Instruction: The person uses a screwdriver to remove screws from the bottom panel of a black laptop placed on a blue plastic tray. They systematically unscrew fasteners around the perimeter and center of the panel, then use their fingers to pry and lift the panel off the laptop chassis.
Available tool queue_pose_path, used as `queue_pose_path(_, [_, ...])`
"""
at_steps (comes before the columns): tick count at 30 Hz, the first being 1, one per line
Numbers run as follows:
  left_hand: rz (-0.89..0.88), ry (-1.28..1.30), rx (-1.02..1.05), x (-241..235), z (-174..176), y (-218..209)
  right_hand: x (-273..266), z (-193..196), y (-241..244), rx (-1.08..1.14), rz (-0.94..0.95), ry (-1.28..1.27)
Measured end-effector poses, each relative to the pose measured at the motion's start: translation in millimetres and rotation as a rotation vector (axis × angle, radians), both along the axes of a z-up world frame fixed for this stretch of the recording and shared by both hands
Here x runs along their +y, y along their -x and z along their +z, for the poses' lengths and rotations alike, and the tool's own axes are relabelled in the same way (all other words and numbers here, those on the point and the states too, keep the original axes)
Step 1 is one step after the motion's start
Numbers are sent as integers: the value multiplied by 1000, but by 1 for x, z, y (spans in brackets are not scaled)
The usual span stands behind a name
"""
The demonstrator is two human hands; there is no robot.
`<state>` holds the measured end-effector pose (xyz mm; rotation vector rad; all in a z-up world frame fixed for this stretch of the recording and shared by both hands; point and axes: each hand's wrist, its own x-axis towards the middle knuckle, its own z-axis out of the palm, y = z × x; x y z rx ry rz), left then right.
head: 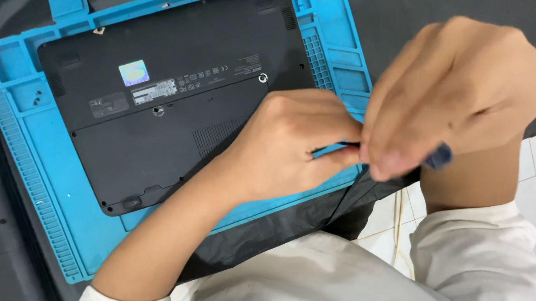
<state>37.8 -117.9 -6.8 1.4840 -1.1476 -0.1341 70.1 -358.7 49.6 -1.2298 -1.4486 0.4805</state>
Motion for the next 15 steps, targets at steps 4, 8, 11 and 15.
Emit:
queue_pose_path(4, [107, -2, -2, -1, -2, -2, 3, 11, 9, -10, -278, -15])
queue_pose_path(8, [196, -13, 34, -5, -3, -1, 13, 7, 31, -106, -527, 6])
queue_pose_path(11, [203, -40, 44, -5, 3, 0, 18, -4, 54, -72, -870, -2])
queue_pose_path(15, [89, 18, 53, -4, -5, 3, 6, 2, 30, -68, -549, 82])
